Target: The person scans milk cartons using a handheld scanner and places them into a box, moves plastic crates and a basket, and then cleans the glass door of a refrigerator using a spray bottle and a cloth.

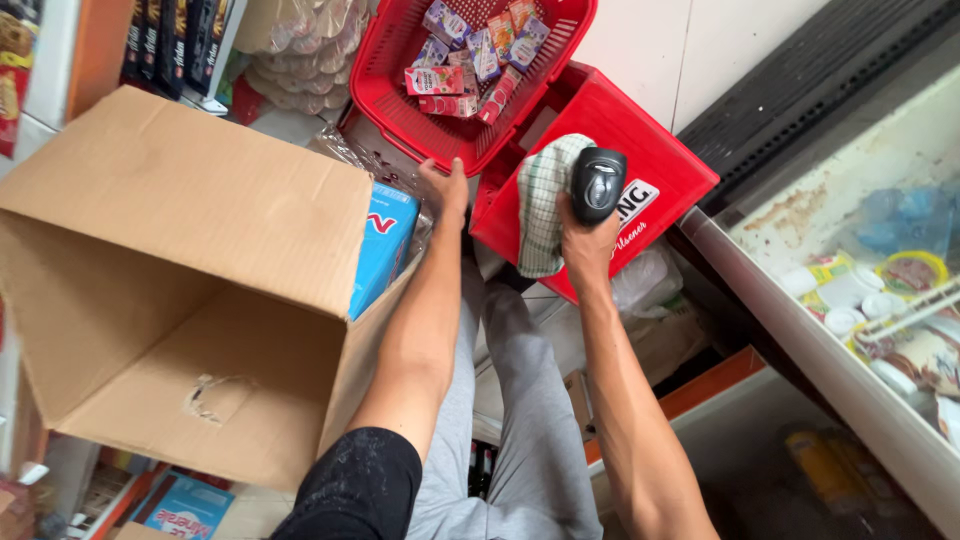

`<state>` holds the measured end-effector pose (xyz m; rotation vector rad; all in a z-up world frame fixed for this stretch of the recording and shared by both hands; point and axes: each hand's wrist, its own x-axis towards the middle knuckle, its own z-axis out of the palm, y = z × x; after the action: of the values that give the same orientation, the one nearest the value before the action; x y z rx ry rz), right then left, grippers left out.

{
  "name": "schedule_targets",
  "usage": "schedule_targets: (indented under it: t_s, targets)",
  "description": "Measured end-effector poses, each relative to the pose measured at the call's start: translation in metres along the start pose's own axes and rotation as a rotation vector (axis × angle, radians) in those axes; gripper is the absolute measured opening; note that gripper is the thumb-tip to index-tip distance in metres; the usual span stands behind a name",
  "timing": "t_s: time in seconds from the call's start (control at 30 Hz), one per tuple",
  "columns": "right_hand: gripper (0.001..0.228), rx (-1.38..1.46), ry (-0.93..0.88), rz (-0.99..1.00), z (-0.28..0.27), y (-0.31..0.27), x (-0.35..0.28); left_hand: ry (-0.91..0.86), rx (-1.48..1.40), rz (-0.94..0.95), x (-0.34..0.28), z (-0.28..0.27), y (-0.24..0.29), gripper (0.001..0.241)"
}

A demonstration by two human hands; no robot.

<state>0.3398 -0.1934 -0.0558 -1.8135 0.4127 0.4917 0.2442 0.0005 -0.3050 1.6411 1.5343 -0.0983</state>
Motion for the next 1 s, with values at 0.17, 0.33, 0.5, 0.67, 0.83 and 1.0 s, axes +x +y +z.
schedule_targets:
  t_s: [0.17, 0.33, 0.5, 0.67, 0.83, 1.0]
  targets:
    - [0.029, -0.079, -0.012, -0.139, 0.027, 0.008, 0.014, -0.123, -0.077, -0.201, 0.041, -0.008, -0.021, 0.100]
    - [0.027, -0.110, 0.005, -0.066, 0.045, 0.000, 0.030, -0.186, -0.401, -0.285, 0.050, -0.008, -0.011, 0.104]
    - [0.028, 0.049, -0.080, -0.049, 0.103, -0.018, 0.074, -0.020, -0.449, -0.245, 0.057, 0.008, -0.017, 0.103]
    - [0.037, -0.220, -0.158, 0.070, 0.148, 0.002, 0.117, 0.035, -0.457, -0.202, 0.057, 0.017, -0.028, 0.095]
    - [0.055, -0.422, -0.164, 0.118, 0.190, 0.081, 0.160, 0.069, -0.580, -0.279, 0.055, 0.026, -0.013, 0.101]
    - [0.075, -0.462, 0.113, 0.116, 0.223, 0.130, 0.157, 0.066, -0.580, -0.459, 0.060, 0.028, -0.004, 0.105]
